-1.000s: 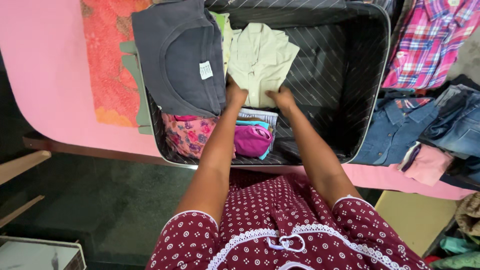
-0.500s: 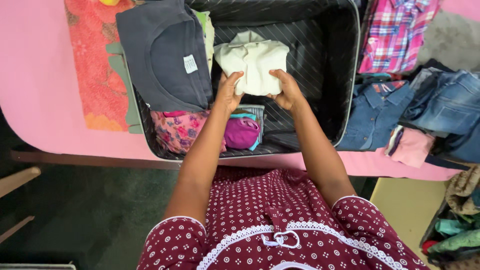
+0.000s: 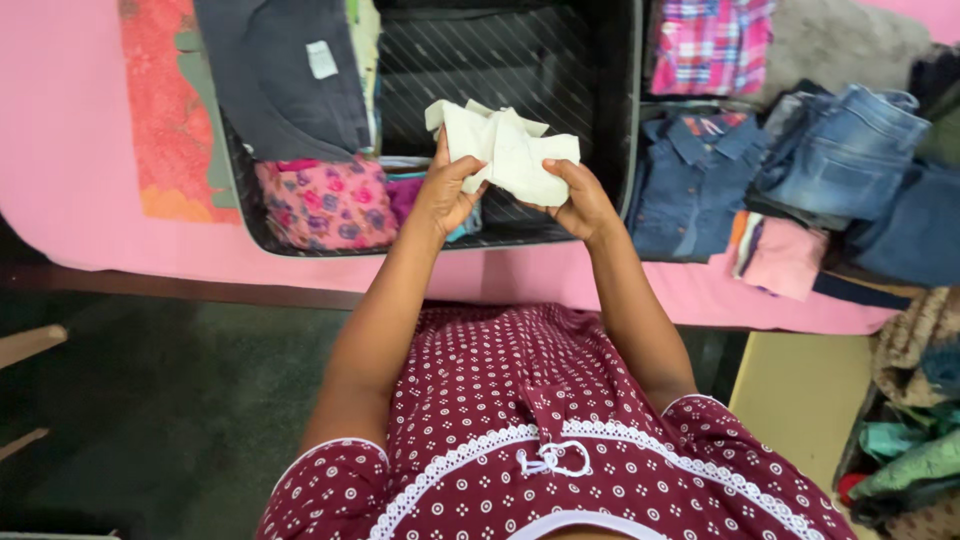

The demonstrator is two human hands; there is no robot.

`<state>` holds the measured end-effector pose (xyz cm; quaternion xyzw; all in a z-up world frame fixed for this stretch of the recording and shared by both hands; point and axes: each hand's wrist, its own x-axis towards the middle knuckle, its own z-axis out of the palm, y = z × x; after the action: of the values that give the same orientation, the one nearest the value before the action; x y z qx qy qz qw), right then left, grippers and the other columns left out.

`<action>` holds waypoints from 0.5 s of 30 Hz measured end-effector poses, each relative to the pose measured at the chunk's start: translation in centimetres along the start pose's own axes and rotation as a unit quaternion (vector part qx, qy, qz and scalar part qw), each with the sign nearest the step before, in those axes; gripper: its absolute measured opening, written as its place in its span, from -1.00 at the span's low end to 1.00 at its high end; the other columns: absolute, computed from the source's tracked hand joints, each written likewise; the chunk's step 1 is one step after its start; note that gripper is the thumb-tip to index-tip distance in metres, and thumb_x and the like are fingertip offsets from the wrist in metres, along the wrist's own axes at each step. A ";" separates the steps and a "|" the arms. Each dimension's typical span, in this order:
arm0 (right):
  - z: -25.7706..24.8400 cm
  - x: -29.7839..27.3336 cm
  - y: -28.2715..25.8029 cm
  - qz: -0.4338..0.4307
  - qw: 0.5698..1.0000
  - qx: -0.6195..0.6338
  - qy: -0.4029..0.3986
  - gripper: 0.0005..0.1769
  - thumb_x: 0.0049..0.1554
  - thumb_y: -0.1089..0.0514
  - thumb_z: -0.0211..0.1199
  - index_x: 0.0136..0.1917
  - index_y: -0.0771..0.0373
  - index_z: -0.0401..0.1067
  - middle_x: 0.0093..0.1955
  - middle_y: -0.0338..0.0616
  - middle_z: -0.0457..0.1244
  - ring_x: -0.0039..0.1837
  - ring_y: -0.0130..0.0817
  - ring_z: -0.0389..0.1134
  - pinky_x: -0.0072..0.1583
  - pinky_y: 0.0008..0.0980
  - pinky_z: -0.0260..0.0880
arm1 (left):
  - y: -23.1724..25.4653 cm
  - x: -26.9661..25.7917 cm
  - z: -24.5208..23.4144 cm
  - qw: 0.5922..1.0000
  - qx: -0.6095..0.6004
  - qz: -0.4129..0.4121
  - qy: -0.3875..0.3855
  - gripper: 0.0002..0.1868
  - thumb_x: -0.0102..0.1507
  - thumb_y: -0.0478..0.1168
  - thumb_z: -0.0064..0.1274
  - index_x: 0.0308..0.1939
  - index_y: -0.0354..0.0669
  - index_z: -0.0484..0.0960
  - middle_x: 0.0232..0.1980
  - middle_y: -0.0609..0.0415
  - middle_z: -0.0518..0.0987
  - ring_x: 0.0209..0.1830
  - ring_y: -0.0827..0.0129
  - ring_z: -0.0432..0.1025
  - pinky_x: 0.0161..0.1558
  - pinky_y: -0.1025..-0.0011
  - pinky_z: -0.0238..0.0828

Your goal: The person unpacks a suitcase by removing folded clothes one by one and placing them on the bed. The person handles various shirts and pants, stacking them neatly on the bed surface next to the suitcase.

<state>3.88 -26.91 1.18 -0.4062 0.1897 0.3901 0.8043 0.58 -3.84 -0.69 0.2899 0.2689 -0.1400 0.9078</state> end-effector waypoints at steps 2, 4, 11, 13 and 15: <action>-1.4 -3.3 -2.1 -0.031 1.000 -0.003 -0.004 -0.45 0.24 0.14 0.21 0.42 0.41 0.26 0.29 0.08 0.32 0.26 -0.08 0.41 0.24 -0.06 0.49 | -0.9 -1.2 3.9 0.999 -0.001 0.008 -0.035 -0.07 0.18 -0.58 -0.10 0.56 0.23 0.06 0.33 0.01 0.42 0.20 0.22 0.46 -0.02 0.29 0.54; -2.9 -6.5 -4.6 -0.061 0.998 0.000 0.012 -0.44 0.20 0.19 0.23 0.43 0.36 0.24 0.34 0.01 0.30 0.32 -0.13 0.40 0.33 -0.10 0.47 | -2.3 -1.4 8.3 0.997 -0.019 0.015 -0.079 -0.03 0.15 -0.60 -0.11 0.56 0.22 0.03 0.35 -0.03 0.40 0.26 0.15 0.43 0.08 0.20 0.55; -10.0 -12.5 -18.7 -0.133 0.982 -0.137 -0.012 -0.50 0.23 0.24 0.22 0.41 0.35 0.29 0.25 -0.04 0.35 0.21 -0.16 0.46 0.18 -0.10 0.55 | -9.7 6.0 22.0 0.979 0.003 0.066 -0.192 -0.06 0.14 -0.66 -0.06 0.52 0.08 0.05 0.30 -0.15 0.43 0.23 0.05 0.46 0.11 0.14 0.57; -12.3 -13.2 -21.6 -0.156 0.975 -0.160 -0.005 -0.56 0.27 0.24 0.23 0.39 0.36 0.33 0.22 -0.05 0.37 0.19 -0.17 0.47 0.18 -0.12 0.56 | -12.0 9.1 24.0 0.978 0.009 0.058 -0.201 -0.21 0.20 -0.64 -0.03 0.47 -0.14 0.13 0.23 -0.26 0.46 0.15 -0.04 0.50 0.06 0.12 0.59; -14.8 -13.4 -24.0 -0.184 0.968 -0.171 -0.020 -0.60 0.30 0.25 0.24 0.38 0.37 0.34 0.22 -0.05 0.38 0.22 -0.17 0.48 0.24 -0.14 0.56 | -14.0 12.0 25.3 0.975 0.028 0.052 -0.217 -0.41 0.28 -0.62 0.01 0.39 -0.48 0.27 0.18 -0.33 0.48 0.11 -0.09 0.52 0.07 0.11 0.59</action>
<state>14.43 -53.91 12.78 -0.5577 0.0262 0.2698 0.7846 14.98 -31.37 3.54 0.2912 0.0466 -0.1594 0.9421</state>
